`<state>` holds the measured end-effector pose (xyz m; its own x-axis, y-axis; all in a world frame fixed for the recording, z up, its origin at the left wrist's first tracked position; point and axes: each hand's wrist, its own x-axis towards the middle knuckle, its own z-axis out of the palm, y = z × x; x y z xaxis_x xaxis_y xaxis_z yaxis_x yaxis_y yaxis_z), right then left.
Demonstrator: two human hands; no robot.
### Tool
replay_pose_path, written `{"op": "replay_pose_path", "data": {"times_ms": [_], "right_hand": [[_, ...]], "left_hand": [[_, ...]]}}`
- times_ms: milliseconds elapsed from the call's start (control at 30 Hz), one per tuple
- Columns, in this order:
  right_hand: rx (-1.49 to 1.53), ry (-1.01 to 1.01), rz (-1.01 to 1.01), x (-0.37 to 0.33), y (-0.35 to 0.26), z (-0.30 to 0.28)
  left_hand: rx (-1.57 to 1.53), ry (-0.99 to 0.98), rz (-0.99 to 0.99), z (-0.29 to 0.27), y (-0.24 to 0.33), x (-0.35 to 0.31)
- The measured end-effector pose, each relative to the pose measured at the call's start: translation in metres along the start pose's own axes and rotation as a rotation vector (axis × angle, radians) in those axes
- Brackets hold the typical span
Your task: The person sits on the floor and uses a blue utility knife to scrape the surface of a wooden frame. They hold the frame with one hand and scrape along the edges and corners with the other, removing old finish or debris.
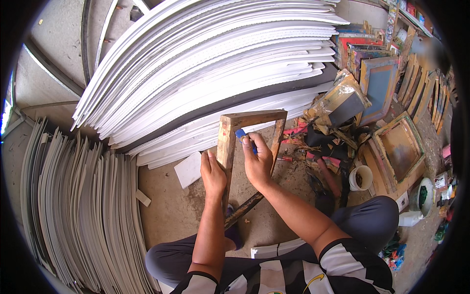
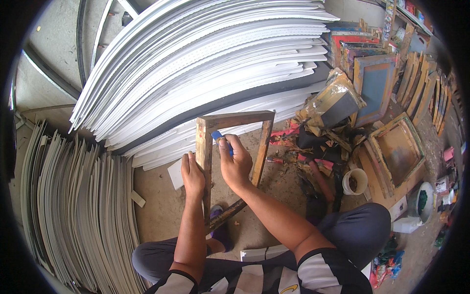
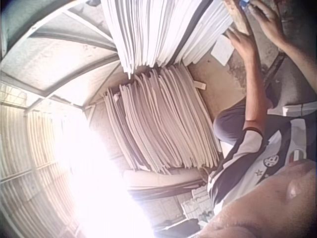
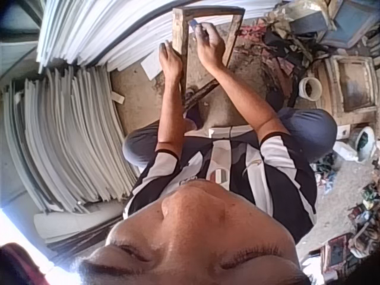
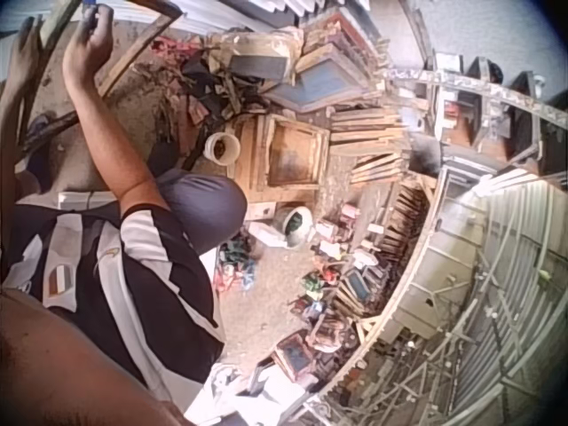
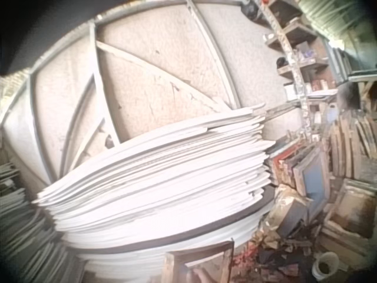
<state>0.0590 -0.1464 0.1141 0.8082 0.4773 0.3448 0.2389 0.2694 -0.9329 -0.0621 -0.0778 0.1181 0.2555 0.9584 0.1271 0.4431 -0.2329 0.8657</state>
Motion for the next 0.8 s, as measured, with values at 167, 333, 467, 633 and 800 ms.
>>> {"op": "replay_pose_path", "data": {"times_ms": [167, 333, 467, 633, 800], "right_hand": [[0.021, -0.004, 0.012, -0.002, 0.003, 0.002], [0.029, -0.007, 0.024, -0.001, 0.000, 0.001], [0.004, -0.031, 0.036, -0.002, -0.005, -0.003], [0.099, -0.008, -0.023, -0.003, -0.013, 0.002], [0.074, 0.028, 0.016, 0.002, -0.009, -0.008]], "left_hand": [[0.005, 0.015, 0.008, 0.001, -0.002, 0.000], [0.033, 0.048, 0.052, 0.002, -0.003, 0.000], [0.018, 0.042, 0.036, 0.003, 0.014, -0.006], [0.023, 0.105, 0.149, 0.011, -0.002, -0.003], [0.014, 0.117, 0.192, 0.013, 0.003, -0.006]]}}
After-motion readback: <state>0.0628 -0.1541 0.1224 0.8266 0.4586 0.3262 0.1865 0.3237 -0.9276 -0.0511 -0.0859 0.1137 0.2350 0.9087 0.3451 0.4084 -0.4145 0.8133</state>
